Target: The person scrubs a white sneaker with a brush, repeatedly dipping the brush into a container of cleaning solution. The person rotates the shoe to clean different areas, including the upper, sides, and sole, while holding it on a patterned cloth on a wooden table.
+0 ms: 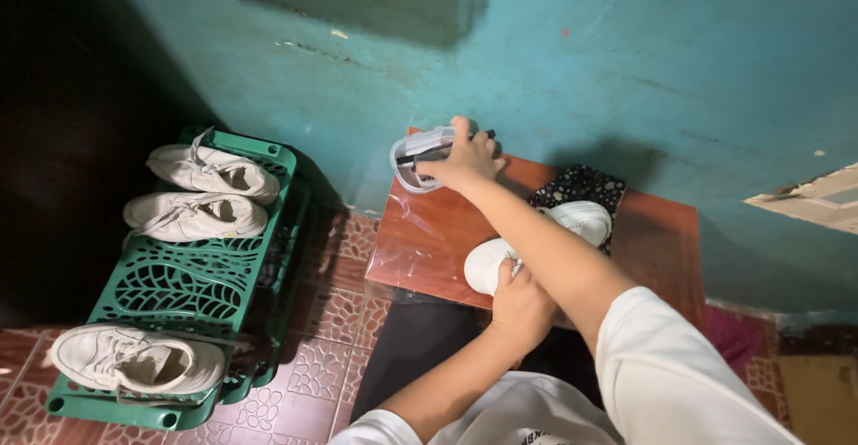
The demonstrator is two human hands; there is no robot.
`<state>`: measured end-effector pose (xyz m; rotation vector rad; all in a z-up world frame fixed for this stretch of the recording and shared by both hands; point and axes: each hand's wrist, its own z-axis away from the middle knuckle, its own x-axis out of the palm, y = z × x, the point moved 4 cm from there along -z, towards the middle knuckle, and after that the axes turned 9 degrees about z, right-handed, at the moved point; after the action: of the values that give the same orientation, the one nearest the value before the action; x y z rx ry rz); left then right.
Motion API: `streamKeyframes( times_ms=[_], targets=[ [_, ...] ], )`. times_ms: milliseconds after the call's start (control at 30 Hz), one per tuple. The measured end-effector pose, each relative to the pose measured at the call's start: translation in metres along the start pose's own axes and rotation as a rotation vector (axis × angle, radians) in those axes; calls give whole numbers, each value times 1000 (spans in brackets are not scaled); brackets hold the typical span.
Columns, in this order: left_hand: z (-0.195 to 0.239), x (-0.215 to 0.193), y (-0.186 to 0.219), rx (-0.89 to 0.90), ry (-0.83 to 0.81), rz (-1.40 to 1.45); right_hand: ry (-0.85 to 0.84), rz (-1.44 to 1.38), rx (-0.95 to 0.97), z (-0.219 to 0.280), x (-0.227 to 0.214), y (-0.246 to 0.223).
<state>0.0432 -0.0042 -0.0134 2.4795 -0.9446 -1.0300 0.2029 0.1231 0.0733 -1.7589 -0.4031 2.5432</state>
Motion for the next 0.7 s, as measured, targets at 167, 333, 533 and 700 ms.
streamKeyframes(
  times_ms=[167, 333, 533, 700],
  targets=[
    [12, 15, -6, 35, -24, -17, 46, -177, -19, 6, -23, 4],
    [7, 11, -5, 63, -27, -24, 48, -358, -5, -6, -13, 28],
    [3, 4, -1, 70, 59, -77, 84, -641, 128, -19, -19, 56],
    [-7, -9, 2, 79, 53, -80, 52, -705, 197, -42, -8, 79]
  ],
)
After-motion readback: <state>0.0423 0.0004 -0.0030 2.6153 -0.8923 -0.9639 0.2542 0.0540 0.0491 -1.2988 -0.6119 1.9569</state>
